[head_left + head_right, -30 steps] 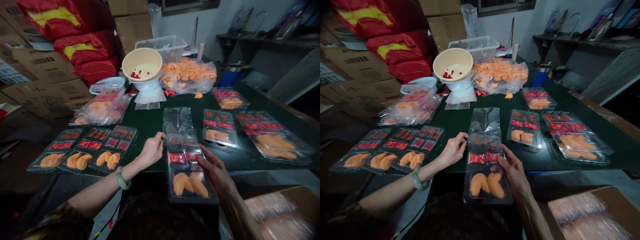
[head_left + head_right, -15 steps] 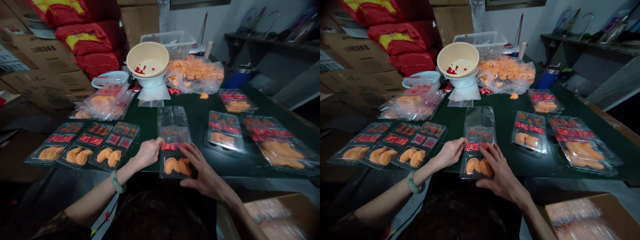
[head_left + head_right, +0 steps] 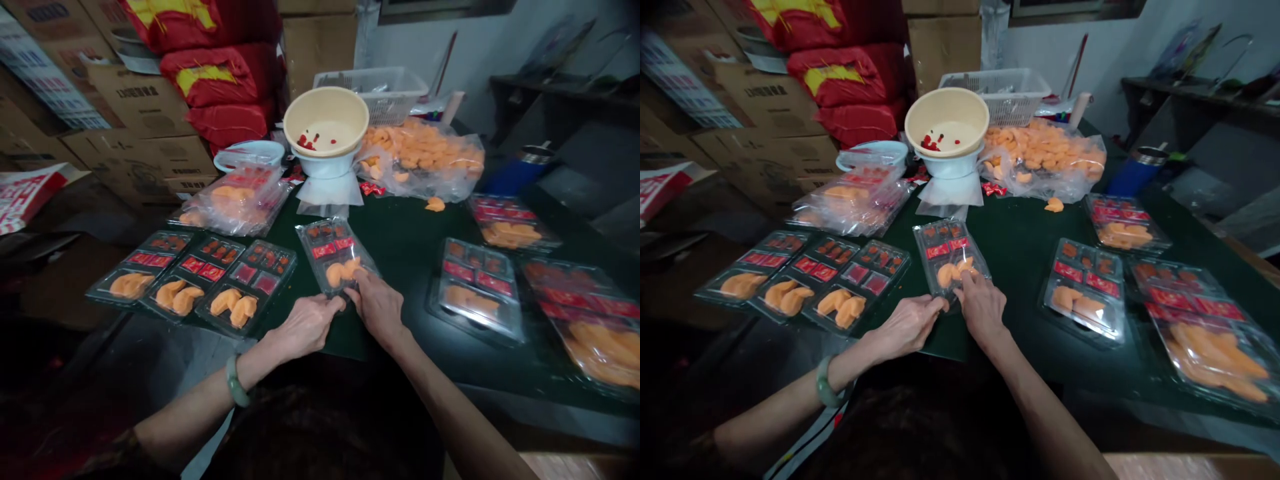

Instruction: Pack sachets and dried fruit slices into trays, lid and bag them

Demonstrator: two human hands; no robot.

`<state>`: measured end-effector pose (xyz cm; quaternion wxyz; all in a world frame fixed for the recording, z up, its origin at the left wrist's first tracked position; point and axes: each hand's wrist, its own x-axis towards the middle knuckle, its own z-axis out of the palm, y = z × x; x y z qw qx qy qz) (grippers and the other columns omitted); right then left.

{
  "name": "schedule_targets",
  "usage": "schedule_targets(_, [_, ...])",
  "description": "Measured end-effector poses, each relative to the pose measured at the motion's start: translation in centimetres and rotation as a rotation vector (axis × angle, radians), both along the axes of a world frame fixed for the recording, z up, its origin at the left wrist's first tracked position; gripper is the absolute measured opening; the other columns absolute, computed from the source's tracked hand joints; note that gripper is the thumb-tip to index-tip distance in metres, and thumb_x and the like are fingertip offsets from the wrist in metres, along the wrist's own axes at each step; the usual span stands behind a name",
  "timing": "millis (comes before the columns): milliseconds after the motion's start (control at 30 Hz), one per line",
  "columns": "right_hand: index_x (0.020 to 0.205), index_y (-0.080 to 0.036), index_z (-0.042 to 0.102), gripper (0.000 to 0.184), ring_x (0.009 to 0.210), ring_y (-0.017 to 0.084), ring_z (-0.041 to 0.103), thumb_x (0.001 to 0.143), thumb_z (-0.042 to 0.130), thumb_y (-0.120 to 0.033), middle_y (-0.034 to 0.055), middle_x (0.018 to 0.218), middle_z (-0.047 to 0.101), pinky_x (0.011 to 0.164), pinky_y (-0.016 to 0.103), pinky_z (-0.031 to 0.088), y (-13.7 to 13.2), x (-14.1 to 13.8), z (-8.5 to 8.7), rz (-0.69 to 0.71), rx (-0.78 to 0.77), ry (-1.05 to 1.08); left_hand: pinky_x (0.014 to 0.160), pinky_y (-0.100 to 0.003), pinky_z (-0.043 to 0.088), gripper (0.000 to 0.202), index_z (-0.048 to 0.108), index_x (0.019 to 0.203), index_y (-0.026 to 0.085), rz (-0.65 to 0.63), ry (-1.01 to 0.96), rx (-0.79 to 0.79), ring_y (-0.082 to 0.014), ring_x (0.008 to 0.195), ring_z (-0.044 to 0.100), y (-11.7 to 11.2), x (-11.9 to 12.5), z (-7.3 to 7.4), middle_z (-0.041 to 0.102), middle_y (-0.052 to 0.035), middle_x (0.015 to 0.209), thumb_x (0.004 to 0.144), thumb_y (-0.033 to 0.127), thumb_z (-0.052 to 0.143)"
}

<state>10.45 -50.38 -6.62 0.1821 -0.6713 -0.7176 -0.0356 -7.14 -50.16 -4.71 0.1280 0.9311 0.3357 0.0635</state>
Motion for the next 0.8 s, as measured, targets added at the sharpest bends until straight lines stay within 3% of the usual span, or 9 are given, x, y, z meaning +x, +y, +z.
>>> schedule_targets(133, [0.080,-0.018,0.060,0.008,0.088,0.024,0.047,0.082,0.057,-0.026,0.0097,0.090,0.057,0.069,0.033,0.031,1.4,-0.3,0.9,0.284,0.114,-0.246,0.059,-0.025,0.037,0.027,0.043,0.100,0.017,0.086,-0.023,-0.012,-0.0157,0.067,0.052,-0.3,-1.0,-0.5,0.053,-0.0015,0.071,0.076,0.006,0.037])
schedule_targets(233, [0.080,-0.019,0.060,0.011,0.085,0.021,0.045,0.085,0.050,-0.017,0.0073,0.085,0.057,0.068,0.033,0.031,2.6,-0.6,0.6,0.447,0.122,-0.293,0.059,-0.025,0.038,0.027,0.043,0.098,0.018,0.116,-0.106,0.001,-0.0149,0.066,0.051,-0.7,-1.2,-1.0,0.052,-0.0016,0.072,0.074,0.005,0.038])
schedule_targets(367, [0.076,-0.018,0.061,0.013,0.077,0.021,0.045,0.081,0.051,-0.011,0.0078,0.080,0.057,0.063,0.033,0.030,2.4,-1.5,0.4,0.389,0.143,-0.288,0.060,-0.025,0.038,0.023,0.043,0.093,0.019,0.171,-0.241,-0.003,-0.0147,0.066,0.050,-1.9,-0.8,-1.5,0.051,-0.0018,0.072,0.074,0.005,0.039])
schedule_targets(467, [0.073,-0.019,0.061,0.016,0.073,0.022,0.045,0.078,0.052,-0.006,0.0080,0.076,0.057,0.061,0.034,0.031,0.6,-2.2,0.3,0.342,0.180,-0.282,0.057,-0.024,0.036,0.013,0.044,0.090,0.019,0.230,-0.317,-0.199,-0.0131,0.060,0.048,-3.0,-0.9,-1.2,0.049,0.0008,0.066,0.080,0.013,0.041])
schedule_targets(533, [0.072,-0.019,0.061,0.018,0.072,0.022,0.045,0.076,0.052,-0.004,0.0076,0.074,0.056,0.060,0.035,0.031,-1.0,-2.4,0.2,0.291,0.199,-0.274,0.051,-0.022,0.034,0.005,0.045,0.082,0.020,0.350,-0.409,-0.383,-0.0105,0.053,0.043,-3.5,-1.4,-0.7,0.046,0.0034,0.060,0.084,0.024,0.044])
schedule_targets(600, [0.070,-0.019,0.060,0.019,0.071,0.023,0.045,0.074,0.052,-0.002,0.0070,0.072,0.055,0.059,0.035,0.031,-2.7,-2.5,0.1,0.246,0.206,-0.257,0.048,-0.021,0.032,0.020,0.045,0.076,0.019,0.531,-0.515,-0.454,-0.0092,0.051,0.041,-3.4,-2.0,-0.4,0.044,0.0040,0.058,0.087,0.036,0.043])
schedule_targets(700, [0.066,-0.020,0.058,0.019,0.072,0.022,0.045,0.074,0.053,-0.004,0.0060,0.070,0.054,0.060,0.035,0.032,-4.9,-2.5,-0.4,0.242,0.199,-0.193,0.050,-0.022,0.036,0.028,0.050,0.092,0.017,0.700,-0.604,-0.401,-0.0101,0.055,0.047,-2.6,-2.2,-0.4,0.053,0.0009,0.068,0.087,0.043,0.041])
schedule_targets(800, [0.066,-0.021,0.057,0.018,0.071,0.021,0.045,0.077,0.052,-0.007,0.0050,0.071,0.056,0.063,0.035,0.034,-6.4,-2.0,-1.0,0.287,0.233,-0.076,0.047,-0.022,0.038,0.048,0.042,0.116,0.014,0.744,-0.651,-0.519,-0.0095,0.051,0.048,-1.7,-0.8,-0.5,0.059,-0.0018,0.079,0.082,0.048,0.049])
